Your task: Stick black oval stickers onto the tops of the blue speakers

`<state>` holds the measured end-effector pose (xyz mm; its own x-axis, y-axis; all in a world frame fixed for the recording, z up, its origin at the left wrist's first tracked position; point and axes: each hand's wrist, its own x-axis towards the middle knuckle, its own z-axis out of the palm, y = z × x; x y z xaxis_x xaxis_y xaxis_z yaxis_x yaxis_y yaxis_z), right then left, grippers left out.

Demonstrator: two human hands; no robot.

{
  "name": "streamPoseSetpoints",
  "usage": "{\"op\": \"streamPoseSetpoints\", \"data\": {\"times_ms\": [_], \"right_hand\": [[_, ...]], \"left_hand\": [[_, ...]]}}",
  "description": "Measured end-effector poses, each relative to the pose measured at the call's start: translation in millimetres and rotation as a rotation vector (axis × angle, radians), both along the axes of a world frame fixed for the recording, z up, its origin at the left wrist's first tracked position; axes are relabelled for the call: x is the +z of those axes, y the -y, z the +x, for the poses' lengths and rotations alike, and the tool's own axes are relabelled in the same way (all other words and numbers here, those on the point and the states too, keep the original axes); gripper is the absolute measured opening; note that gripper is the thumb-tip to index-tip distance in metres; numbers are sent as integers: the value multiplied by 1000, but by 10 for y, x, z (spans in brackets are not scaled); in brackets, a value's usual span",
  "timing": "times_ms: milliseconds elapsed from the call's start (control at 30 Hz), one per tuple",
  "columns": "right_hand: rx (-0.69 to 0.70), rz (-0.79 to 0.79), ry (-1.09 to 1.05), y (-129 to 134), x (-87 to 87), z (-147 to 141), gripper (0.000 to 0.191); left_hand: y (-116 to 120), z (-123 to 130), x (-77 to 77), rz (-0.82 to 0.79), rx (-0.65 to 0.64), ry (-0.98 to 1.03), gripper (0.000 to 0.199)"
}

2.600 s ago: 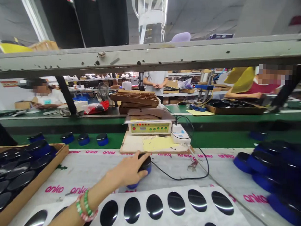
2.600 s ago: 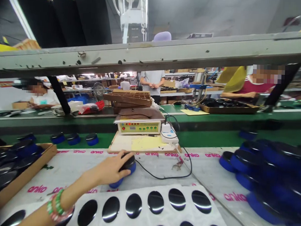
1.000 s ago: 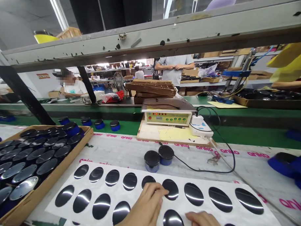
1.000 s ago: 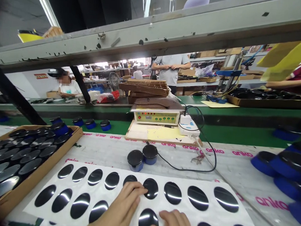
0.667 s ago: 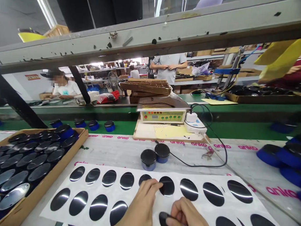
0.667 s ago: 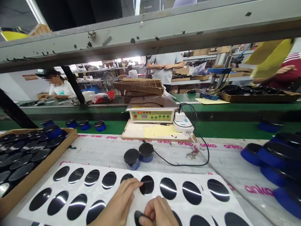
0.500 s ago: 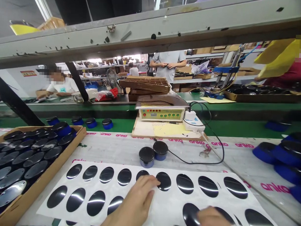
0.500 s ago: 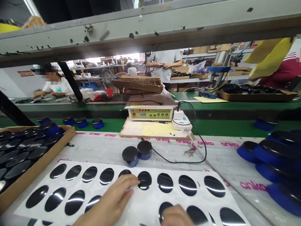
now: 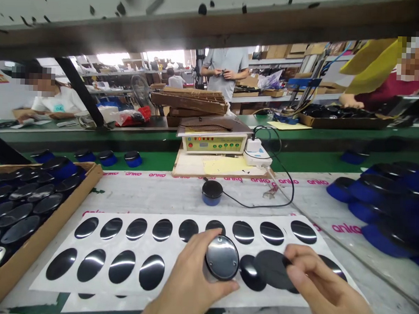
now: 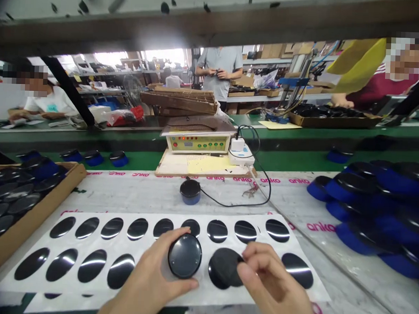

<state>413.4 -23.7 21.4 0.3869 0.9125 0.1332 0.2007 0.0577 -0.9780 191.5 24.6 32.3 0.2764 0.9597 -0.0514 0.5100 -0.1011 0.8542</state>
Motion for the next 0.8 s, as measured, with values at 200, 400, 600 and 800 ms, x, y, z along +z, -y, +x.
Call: {"op": "streamPoseSetpoints", "data": {"times_ms": [200, 400, 600, 800], "right_hand": [[184, -108, -222, -186, -113, -450, 30], [187, -140, -167, -191, -148, -597, 32], [176, -146, -111, -212, -117, -617, 33], [127, -75, 16, -208, -78, -656, 31]], "left_hand": [[119, 76, -253, -160, -15, 147, 101], [90, 66, -232, -119, -41, 173, 98], [99, 59, -228, -102, -52, 140, 95], [95, 58, -222, -85, -55, 130, 92]]}}
